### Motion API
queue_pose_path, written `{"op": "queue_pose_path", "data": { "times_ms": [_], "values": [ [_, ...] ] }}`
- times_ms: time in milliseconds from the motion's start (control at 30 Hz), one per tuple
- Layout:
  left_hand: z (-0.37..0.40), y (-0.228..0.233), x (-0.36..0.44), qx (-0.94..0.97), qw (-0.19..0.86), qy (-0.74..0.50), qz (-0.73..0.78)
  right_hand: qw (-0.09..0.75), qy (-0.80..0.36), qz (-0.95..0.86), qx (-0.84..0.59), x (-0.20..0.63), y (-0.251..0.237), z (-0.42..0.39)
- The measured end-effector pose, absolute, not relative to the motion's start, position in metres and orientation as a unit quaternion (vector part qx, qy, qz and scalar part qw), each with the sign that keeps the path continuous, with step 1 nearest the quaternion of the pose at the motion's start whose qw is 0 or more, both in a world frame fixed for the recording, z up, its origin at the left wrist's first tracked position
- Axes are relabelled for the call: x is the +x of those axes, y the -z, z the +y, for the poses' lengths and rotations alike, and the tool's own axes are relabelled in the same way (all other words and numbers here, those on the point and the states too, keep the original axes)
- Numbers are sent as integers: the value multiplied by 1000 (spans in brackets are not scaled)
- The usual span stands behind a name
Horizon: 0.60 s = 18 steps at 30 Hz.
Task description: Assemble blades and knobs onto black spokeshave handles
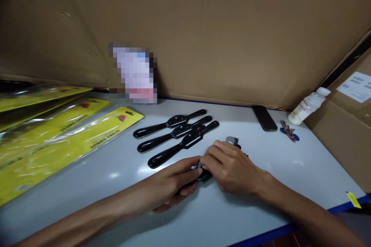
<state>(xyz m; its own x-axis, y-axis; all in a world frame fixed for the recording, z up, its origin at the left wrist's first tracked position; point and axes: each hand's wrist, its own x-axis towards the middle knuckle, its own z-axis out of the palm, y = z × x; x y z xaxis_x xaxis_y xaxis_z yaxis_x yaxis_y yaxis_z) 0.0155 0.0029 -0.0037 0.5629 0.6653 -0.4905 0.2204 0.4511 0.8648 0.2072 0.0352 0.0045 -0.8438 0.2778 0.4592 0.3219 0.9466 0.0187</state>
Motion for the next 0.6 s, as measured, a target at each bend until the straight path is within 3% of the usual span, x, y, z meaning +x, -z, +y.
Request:
{"op": "queue_pose_path", "data": {
  "times_ms": [367, 600],
  "values": [
    [5, 5, 16, 506, 718, -123, 462, 207, 34, -966, -150, 213, -7, 37],
    [4, 4, 16, 499, 720, -139, 461, 235, -7, -951, -203, 207, -2, 31]
  ]
}}
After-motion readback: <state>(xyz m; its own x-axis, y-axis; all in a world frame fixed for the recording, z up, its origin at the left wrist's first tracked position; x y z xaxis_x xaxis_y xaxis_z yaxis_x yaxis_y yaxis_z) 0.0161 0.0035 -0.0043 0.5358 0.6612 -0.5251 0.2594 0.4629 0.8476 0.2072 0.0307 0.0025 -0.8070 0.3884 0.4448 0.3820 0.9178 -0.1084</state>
